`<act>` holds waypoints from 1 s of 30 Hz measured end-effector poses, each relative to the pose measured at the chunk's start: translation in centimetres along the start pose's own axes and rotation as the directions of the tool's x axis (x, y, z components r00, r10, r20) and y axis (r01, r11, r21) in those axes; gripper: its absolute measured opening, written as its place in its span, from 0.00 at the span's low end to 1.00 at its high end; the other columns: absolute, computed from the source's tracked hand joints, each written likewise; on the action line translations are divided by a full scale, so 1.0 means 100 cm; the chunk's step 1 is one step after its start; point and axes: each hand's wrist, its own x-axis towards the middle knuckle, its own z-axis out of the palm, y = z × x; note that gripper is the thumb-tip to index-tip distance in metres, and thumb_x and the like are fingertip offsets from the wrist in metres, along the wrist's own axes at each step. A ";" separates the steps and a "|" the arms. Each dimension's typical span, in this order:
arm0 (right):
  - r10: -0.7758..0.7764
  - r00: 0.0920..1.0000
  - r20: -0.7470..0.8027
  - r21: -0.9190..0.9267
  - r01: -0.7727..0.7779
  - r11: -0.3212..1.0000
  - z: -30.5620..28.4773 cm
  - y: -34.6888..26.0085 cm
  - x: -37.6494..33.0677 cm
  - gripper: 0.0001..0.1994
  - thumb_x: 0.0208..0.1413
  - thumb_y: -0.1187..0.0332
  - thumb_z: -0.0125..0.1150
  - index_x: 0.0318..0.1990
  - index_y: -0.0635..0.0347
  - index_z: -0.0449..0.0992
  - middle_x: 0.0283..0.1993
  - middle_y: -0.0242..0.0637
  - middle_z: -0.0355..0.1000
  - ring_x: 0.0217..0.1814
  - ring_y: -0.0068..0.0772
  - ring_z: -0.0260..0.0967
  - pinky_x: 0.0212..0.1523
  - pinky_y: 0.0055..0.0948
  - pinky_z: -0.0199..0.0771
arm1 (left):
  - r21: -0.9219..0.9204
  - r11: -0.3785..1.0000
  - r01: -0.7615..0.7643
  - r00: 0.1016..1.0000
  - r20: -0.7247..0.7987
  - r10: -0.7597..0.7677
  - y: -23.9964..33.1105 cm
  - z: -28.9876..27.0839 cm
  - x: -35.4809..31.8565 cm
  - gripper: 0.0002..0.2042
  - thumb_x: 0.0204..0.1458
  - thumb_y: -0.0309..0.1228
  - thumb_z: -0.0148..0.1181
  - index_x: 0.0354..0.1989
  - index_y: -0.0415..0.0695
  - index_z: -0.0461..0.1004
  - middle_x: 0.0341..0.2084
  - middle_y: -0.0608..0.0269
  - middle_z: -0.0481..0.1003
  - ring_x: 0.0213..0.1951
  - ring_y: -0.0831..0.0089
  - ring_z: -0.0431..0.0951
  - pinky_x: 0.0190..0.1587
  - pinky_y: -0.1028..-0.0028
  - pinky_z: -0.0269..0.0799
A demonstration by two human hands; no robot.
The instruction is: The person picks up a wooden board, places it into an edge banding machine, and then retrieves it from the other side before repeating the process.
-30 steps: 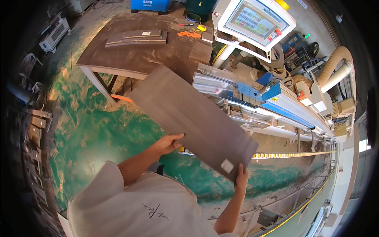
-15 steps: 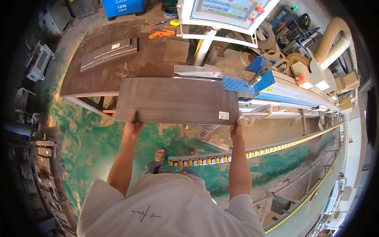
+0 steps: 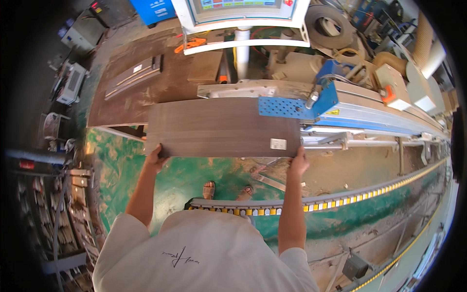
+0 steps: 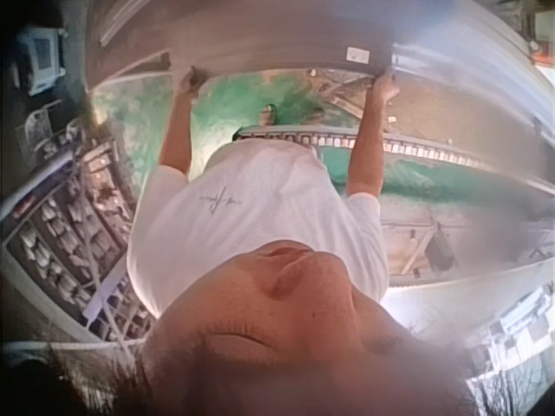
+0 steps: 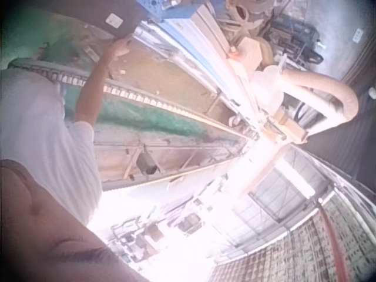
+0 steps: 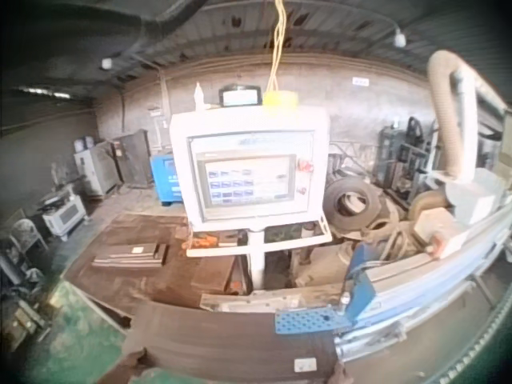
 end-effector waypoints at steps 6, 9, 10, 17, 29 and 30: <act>-0.027 0.999 -0.037 -0.003 0.027 1.000 -0.040 -0.030 0.047 0.20 0.59 0.51 0.61 0.34 0.64 0.78 0.17 0.32 0.65 0.12 0.22 0.56 0.12 0.25 0.53 | -0.062 0.998 -0.007 0.999 0.038 0.010 -0.041 0.068 -0.032 0.28 0.55 0.38 0.65 0.62 0.52 0.60 0.58 0.59 0.65 0.57 0.53 0.69 0.58 0.48 0.68; -0.006 1.000 -0.011 0.056 0.007 0.998 -0.056 -0.034 0.080 0.18 0.60 0.54 0.60 0.33 0.64 0.75 0.16 0.31 0.63 0.10 0.21 0.54 0.10 0.23 0.50 | -0.083 0.996 0.025 0.998 0.067 -0.020 -0.051 0.093 -0.042 0.27 0.57 0.38 0.63 0.62 0.50 0.60 0.59 0.57 0.65 0.59 0.53 0.68 0.59 0.49 0.68; 0.010 1.000 -0.028 0.047 -0.008 0.999 -0.057 -0.037 0.085 0.18 0.61 0.54 0.60 0.33 0.64 0.75 0.16 0.31 0.63 0.10 0.21 0.53 0.10 0.23 0.49 | -0.098 0.995 0.031 0.996 0.083 -0.023 -0.056 0.098 -0.046 0.26 0.57 0.38 0.62 0.62 0.50 0.60 0.59 0.56 0.65 0.58 0.53 0.68 0.59 0.49 0.68; 0.069 0.997 0.021 0.163 -0.071 0.984 -0.110 -0.065 0.113 0.17 0.63 0.55 0.54 0.45 0.61 0.74 0.39 0.35 0.75 0.34 0.25 0.72 0.30 0.20 0.74 | 0.126 0.988 0.085 0.950 0.290 -0.118 -0.079 0.153 -0.078 0.28 0.61 0.50 0.53 0.62 0.44 0.59 0.55 0.50 0.69 0.51 0.56 0.76 0.55 0.56 0.73; 0.285 0.956 -0.073 0.253 -0.258 0.932 -0.201 0.117 -0.340 0.12 0.61 0.63 0.55 0.47 0.61 0.73 0.34 0.38 0.77 0.28 0.30 0.75 0.24 0.27 0.78 | 0.416 0.866 0.279 0.609 0.621 -0.494 -0.072 0.140 -0.077 0.26 0.63 0.54 0.44 0.43 0.38 0.70 0.38 0.52 0.79 0.44 0.59 0.81 0.46 0.66 0.78; 0.331 0.933 -0.143 0.241 -0.292 0.926 -0.203 0.132 -0.376 0.12 0.61 0.64 0.55 0.47 0.61 0.72 0.34 0.38 0.77 0.28 0.31 0.76 0.23 0.28 0.79 | 0.437 0.857 0.273 0.568 0.646 -0.510 -0.079 0.149 -0.073 0.25 0.63 0.53 0.44 0.42 0.39 0.71 0.38 0.52 0.80 0.44 0.60 0.81 0.45 0.66 0.78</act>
